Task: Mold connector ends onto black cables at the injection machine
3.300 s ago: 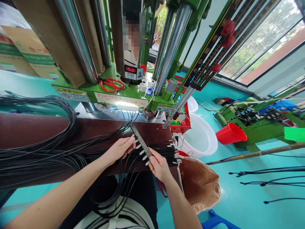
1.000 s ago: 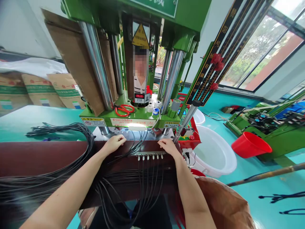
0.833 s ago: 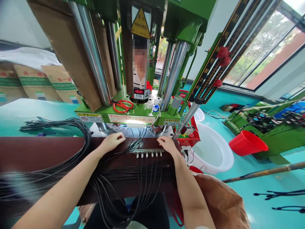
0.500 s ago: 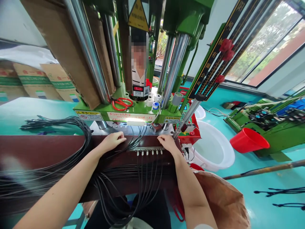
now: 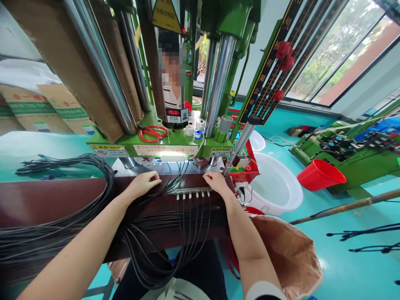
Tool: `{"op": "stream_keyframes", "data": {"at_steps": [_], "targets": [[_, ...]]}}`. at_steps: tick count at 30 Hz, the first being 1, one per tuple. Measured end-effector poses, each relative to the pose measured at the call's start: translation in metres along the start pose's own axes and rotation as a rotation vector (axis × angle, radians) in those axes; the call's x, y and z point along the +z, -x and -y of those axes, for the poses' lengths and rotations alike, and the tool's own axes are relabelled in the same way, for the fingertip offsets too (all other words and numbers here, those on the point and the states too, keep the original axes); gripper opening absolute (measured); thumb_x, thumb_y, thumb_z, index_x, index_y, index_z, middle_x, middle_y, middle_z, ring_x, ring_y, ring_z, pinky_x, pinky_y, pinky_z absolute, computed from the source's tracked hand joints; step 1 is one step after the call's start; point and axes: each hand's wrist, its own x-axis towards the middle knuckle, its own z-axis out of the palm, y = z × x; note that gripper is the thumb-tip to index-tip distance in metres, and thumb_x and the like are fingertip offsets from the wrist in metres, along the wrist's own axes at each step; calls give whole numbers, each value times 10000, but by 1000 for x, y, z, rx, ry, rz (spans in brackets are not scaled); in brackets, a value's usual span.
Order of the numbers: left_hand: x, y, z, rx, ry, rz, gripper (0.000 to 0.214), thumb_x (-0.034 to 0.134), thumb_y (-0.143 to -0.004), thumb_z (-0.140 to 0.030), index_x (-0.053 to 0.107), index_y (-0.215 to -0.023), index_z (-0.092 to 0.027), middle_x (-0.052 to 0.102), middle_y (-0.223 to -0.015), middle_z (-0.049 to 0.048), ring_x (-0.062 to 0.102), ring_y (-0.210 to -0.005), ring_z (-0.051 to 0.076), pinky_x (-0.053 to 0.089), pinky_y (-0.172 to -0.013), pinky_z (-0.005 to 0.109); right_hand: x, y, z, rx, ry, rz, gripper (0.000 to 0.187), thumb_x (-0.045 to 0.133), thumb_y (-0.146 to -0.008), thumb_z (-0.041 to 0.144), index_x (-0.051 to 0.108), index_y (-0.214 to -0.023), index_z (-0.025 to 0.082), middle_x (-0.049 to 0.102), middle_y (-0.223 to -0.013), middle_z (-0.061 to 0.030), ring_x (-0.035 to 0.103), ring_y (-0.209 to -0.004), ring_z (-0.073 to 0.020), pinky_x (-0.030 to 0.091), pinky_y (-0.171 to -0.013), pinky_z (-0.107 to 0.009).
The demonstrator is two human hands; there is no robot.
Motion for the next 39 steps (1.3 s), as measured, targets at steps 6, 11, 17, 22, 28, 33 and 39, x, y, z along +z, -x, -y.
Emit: {"op": "stream_keyframes", "data": {"at_steps": [6, 11, 17, 22, 28, 33, 39], "targets": [[-2, 2, -4, -5, 27, -3, 214, 472, -720, -395, 476, -622, -205, 566, -635, -10, 507, -634, 161, 327, -603, 266, 0, 1, 1, -7, -5, 3, 194, 504, -762, 267, 687, -811, 225, 663, -642, 1, 618, -665, -160, 445, -614, -249], [-3, 3, -6, -8, 42, -24, 234, 478, -716, -403, 452, -598, -204, 544, -605, -17, 497, -614, 156, 314, -585, 261, 0, 0, 0, -13, -10, 2, 194, 500, -762, 260, 684, -807, 221, 664, -650, 2, 622, -678, -160, 451, -633, -253], [-3, 1, -7, -6, 48, -16, 329, 382, -770, -452, 432, -560, -204, 507, -557, -14, 470, -573, 152, 294, -562, 262, 0, 1, 0, -8, -7, 6, 199, 500, -761, 267, 683, -817, 211, 671, -672, -12, 619, -683, -168, 449, -629, -260], [-4, 2, -8, -15, 53, -12, 285, 362, -784, -409, 457, -610, -204, 535, -593, -9, 482, -589, 152, 301, -569, 261, -1, 1, 1, -10, -4, 8, 199, 503, -763, 267, 685, -820, 210, 673, -681, -13, 615, -671, -165, 447, -631, -261], [-3, 2, -6, -9, 34, -10, 176, 437, -734, -361, 495, -662, -211, 563, -646, -11, 499, -627, 159, 310, -584, 260, -1, 1, 1, -7, -7, 6, 193, 502, -763, 260, 683, -815, 216, 675, -687, -8, 618, -676, -162, 449, -630, -255], [-2, 1, -5, -9, 57, -19, 222, 448, -729, -397, 501, -627, -207, 567, -638, -6, 499, -633, 160, 331, -607, 272, 0, 1, 0, -2, -3, 3, 184, 508, -765, 256, 685, -804, 222, 675, -681, -5, 616, -671, -161, 450, -629, -255], [-6, -1, -17, -325, 823, -93, 233, 621, -627, -391, 519, -663, -185, 528, -595, -24, 490, -600, 133, 375, -593, 249, -2, -1, 2, -35, 12, 16, 199, 492, -770, 252, 685, -795, 211, 656, -630, 3, 603, -624, -153, 448, -614, -255]]}}
